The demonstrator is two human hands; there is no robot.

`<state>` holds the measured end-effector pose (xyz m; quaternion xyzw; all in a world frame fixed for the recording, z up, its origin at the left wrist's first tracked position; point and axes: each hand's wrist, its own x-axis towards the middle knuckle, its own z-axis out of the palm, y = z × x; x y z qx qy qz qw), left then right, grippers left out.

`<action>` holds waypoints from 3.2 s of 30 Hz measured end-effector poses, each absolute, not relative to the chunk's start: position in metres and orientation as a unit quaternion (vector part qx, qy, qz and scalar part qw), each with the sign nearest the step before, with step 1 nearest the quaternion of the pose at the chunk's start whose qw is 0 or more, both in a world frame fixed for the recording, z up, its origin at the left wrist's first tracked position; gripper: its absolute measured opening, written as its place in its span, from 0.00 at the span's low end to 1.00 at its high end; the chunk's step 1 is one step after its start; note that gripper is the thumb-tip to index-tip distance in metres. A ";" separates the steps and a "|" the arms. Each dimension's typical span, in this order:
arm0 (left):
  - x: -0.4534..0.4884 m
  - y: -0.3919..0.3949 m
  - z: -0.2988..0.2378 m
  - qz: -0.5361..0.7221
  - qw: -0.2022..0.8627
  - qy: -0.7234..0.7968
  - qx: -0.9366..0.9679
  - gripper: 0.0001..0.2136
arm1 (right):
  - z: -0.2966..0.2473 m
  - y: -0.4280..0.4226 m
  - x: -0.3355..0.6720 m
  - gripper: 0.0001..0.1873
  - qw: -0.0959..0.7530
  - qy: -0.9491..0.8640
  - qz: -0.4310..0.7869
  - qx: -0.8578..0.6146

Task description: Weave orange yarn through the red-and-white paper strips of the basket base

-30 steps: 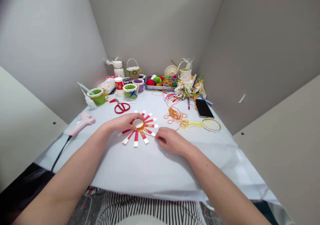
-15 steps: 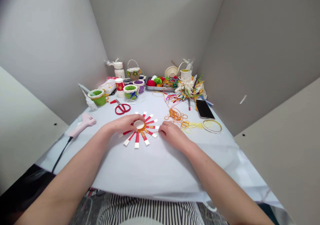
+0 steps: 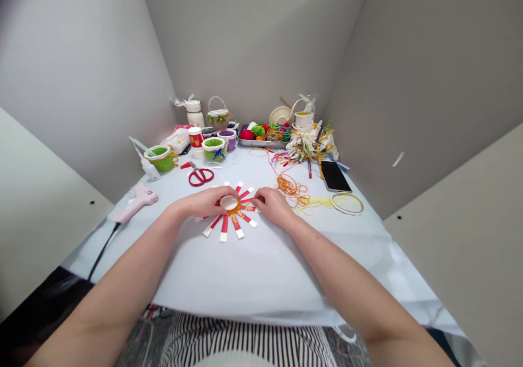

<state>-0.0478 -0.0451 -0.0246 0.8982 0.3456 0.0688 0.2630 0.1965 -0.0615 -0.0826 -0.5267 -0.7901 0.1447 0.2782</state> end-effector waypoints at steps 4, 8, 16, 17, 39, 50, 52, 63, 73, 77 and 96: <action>-0.043 -0.046 -0.032 0.126 0.256 0.321 0.903 0.22 | -0.083 -0.062 0.196 0.06 0.295 -0.784 0.156 -0.523; -0.039 -0.044 -0.038 0.132 0.230 0.384 0.884 0.22 | -0.081 -0.061 0.196 0.05 0.295 -0.776 0.166 -0.531; -0.046 -0.040 -0.035 0.095 0.241 0.364 0.895 0.23 | -0.074 -0.072 0.213 0.05 0.300 -0.819 0.178 -0.456; -0.047 -0.040 -0.034 0.088 0.248 0.360 0.895 0.23 | -0.073 -0.074 0.216 0.06 0.293 -0.829 0.177 -0.443; -0.050 -0.039 -0.032 0.066 0.292 0.356 0.885 0.21 | -0.065 -0.111 0.227 0.10 0.202 -0.868 0.117 -0.437; -0.047 -0.041 -0.031 0.065 0.297 0.344 0.888 0.20 | -0.078 -0.066 0.203 0.07 0.271 -0.784 0.119 -0.545; -0.047 -0.043 -0.030 0.071 0.298 0.342 0.889 0.20 | -0.083 -0.066 0.201 0.07 0.286 -0.783 0.110 -0.541; -0.035 -0.045 -0.037 0.147 0.259 0.331 0.895 0.19 | -0.089 -0.067 0.206 0.07 0.303 -0.783 0.130 -0.527; -0.038 -0.044 -0.034 0.107 0.238 0.364 0.894 0.22 | -0.082 -0.074 0.211 0.05 0.336 -0.784 0.160 -0.497; -0.041 -0.045 -0.029 0.080 0.238 0.350 0.903 0.21 | -0.075 -0.084 0.216 0.05 0.317 -0.808 0.172 -0.465; -0.049 -0.034 -0.039 0.070 0.271 0.317 0.906 0.21 | -0.069 -0.131 0.226 0.11 0.272 -0.875 0.141 -0.375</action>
